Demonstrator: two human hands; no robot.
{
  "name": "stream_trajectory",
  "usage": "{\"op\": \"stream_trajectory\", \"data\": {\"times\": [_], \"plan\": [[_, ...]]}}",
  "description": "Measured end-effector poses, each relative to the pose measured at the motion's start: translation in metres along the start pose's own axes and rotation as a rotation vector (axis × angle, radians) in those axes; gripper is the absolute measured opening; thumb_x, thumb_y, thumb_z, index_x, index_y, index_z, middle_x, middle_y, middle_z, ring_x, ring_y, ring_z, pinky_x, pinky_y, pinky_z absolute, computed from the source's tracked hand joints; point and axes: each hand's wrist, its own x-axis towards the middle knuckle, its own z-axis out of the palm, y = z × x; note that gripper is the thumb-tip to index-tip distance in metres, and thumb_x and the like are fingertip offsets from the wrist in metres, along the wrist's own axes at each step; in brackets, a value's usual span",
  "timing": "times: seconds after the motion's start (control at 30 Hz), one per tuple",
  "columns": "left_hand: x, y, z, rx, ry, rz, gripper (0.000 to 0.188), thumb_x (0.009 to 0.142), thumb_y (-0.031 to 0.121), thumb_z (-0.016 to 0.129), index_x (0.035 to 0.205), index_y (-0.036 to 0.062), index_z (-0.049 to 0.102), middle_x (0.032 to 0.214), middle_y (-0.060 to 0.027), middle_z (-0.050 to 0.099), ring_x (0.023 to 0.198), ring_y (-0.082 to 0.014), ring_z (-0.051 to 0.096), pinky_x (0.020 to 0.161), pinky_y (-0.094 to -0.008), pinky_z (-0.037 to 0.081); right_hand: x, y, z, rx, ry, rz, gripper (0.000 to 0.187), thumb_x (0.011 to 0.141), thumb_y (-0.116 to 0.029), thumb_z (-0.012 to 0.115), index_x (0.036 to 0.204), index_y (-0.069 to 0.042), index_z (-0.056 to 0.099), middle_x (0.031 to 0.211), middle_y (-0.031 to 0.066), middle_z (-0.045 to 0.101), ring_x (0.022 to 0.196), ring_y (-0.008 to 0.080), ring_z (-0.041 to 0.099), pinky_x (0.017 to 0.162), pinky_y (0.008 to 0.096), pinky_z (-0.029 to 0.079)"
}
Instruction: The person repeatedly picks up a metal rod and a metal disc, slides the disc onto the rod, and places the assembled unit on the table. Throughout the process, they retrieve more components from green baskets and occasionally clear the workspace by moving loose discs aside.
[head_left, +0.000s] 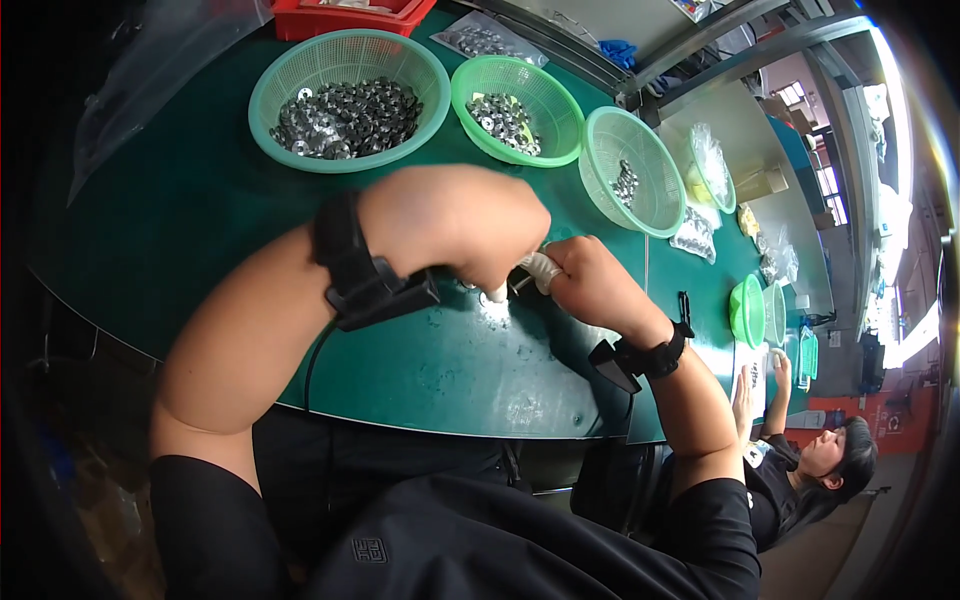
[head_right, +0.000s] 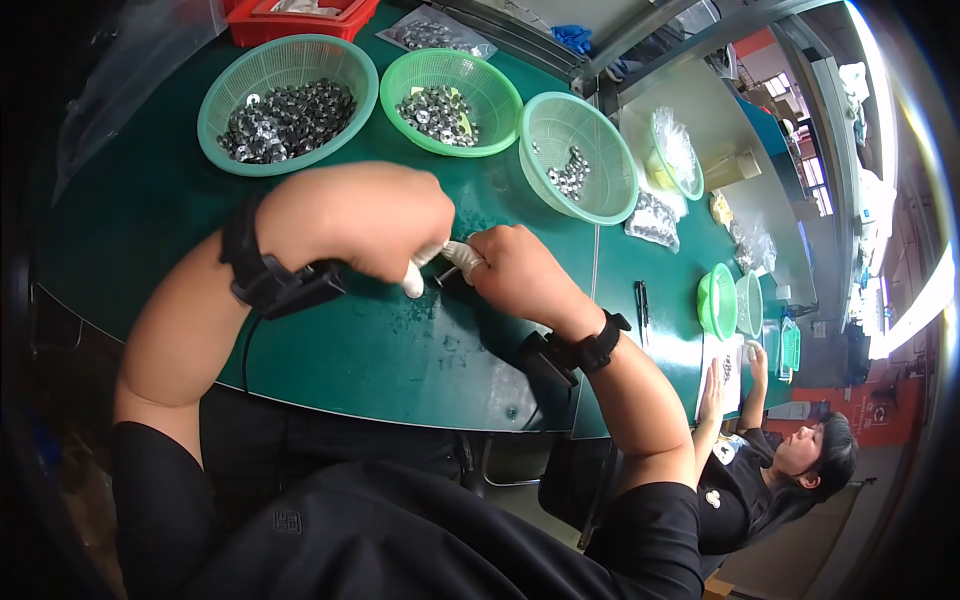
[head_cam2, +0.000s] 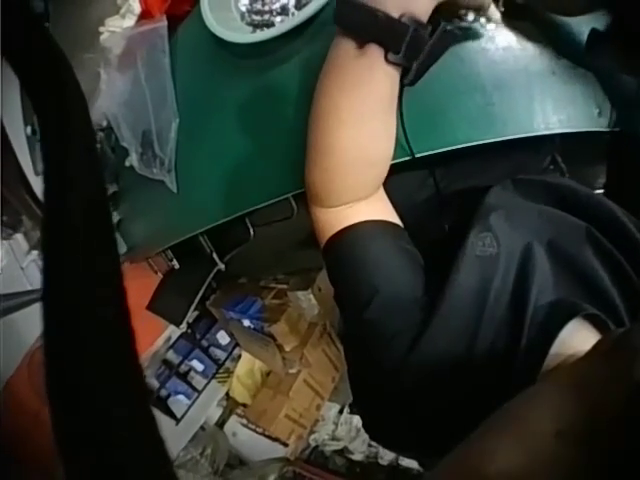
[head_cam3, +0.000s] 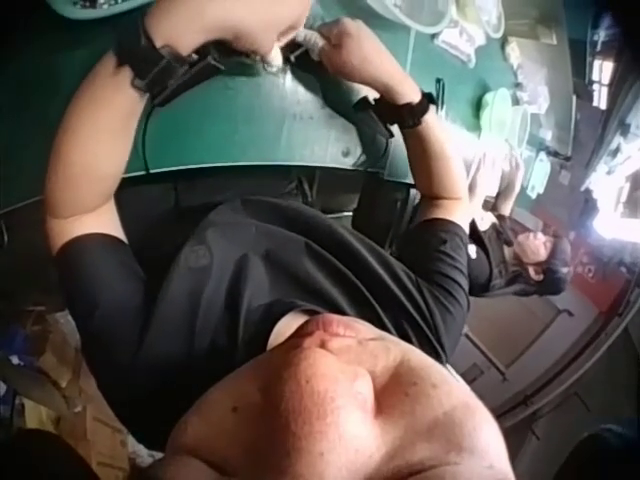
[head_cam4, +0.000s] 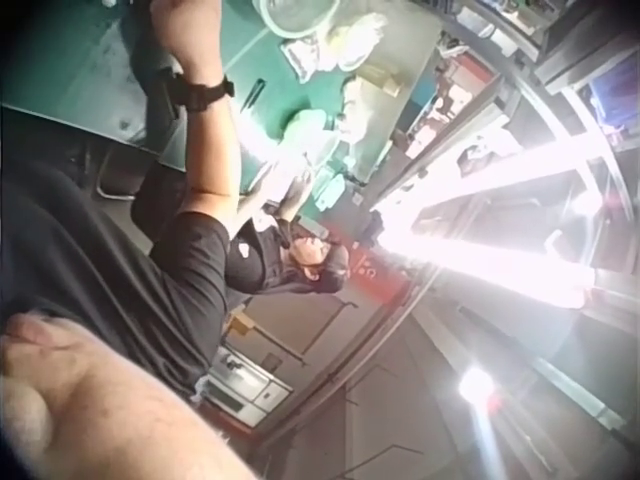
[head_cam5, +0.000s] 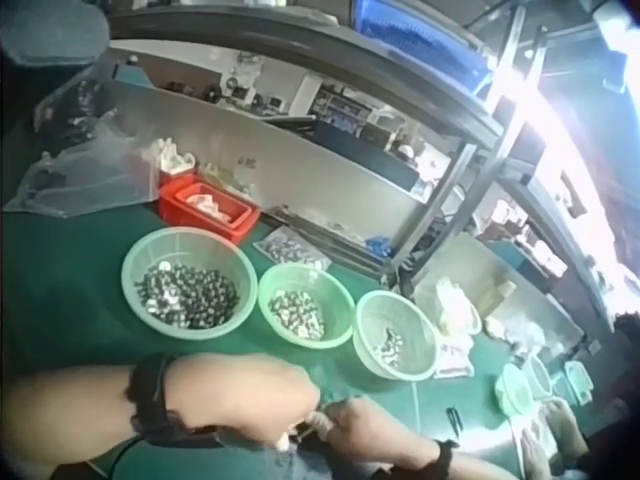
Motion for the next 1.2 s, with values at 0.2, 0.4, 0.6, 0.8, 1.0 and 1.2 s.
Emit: {"op": "stream_trajectory", "data": {"times": [0.2,0.4,0.6,0.8,1.0,1.2], "plan": [[0.014,0.009,0.017,0.036,0.072,0.083,0.016,0.072,0.014,0.079,0.076,0.0012,0.071,0.068,-0.0167,0.065,0.065,-0.0353,0.065,0.058,-0.0444,0.052,0.000,0.008,0.000,0.076,-0.007,-0.018,0.016,0.082,-0.008,0.057,0.077,0.006,0.064,0.070,0.0272,0.060,0.059,0.0403,0.054,0.060,0.0473,0.044],[0.018,0.002,0.021,0.041,0.310,0.138,0.013,0.075,0.013,0.077,0.075,0.0023,0.070,0.068,-0.0153,0.064,0.065,-0.0351,0.063,0.059,-0.0443,0.050,-0.009,0.016,0.000,0.493,-0.011,0.039,0.021,0.091,-0.007,0.052,0.072,-0.001,0.059,0.061,-0.0027,0.053,0.053,0.0060,0.043,0.047,0.0260,0.031],[0.033,0.001,0.030,-0.070,0.725,0.217,0.017,0.078,0.017,0.080,0.086,0.0040,0.072,0.073,-0.0113,0.064,0.068,-0.0331,0.063,0.061,-0.0427,0.050,-0.016,0.048,0.001,1.216,0.046,0.032,0.042,0.108,-0.041,0.046,0.092,-0.005,0.061,0.064,-0.0018,0.052,0.046,0.0072,0.039,0.041,0.0233,0.030],[0.041,0.002,0.037,-0.163,0.835,0.238,0.022,0.077,0.010,0.081,0.096,0.0022,0.073,0.074,-0.0105,0.063,0.059,-0.0277,0.061,0.053,-0.0382,0.047,-0.019,0.043,0.006,1.121,0.131,-0.041,0.047,0.110,-0.044,0.040,0.086,-0.008,0.057,0.060,-0.0007,0.051,0.047,0.0073,0.040,0.043,0.0233,0.030],[0.044,0.011,0.044,-0.256,0.758,0.160,0.023,0.079,0.007,0.079,0.100,0.0010,0.072,0.075,-0.0104,0.064,0.058,-0.0218,0.061,0.052,-0.0348,0.046,-0.021,0.042,0.006,0.968,0.194,-0.110,0.043,0.110,-0.036,0.047,0.079,-0.007,0.055,0.058,-0.0018,0.052,0.051,0.0045,0.040,0.047,0.0233,0.031],[0.035,0.014,0.023,-1.001,0.331,-0.129,0.032,0.099,0.022,0.063,0.120,-0.0023,0.063,0.094,-0.0118,0.070,0.071,-0.0142,0.066,0.060,-0.0290,0.051,-0.033,0.025,-0.021,0.161,0.585,-0.281,0.042,0.103,-0.021,0.059,0.069,0.003,0.056,0.057,0.0129,0.046,0.047,0.0248,0.038,0.048,0.0384,0.035]]}}
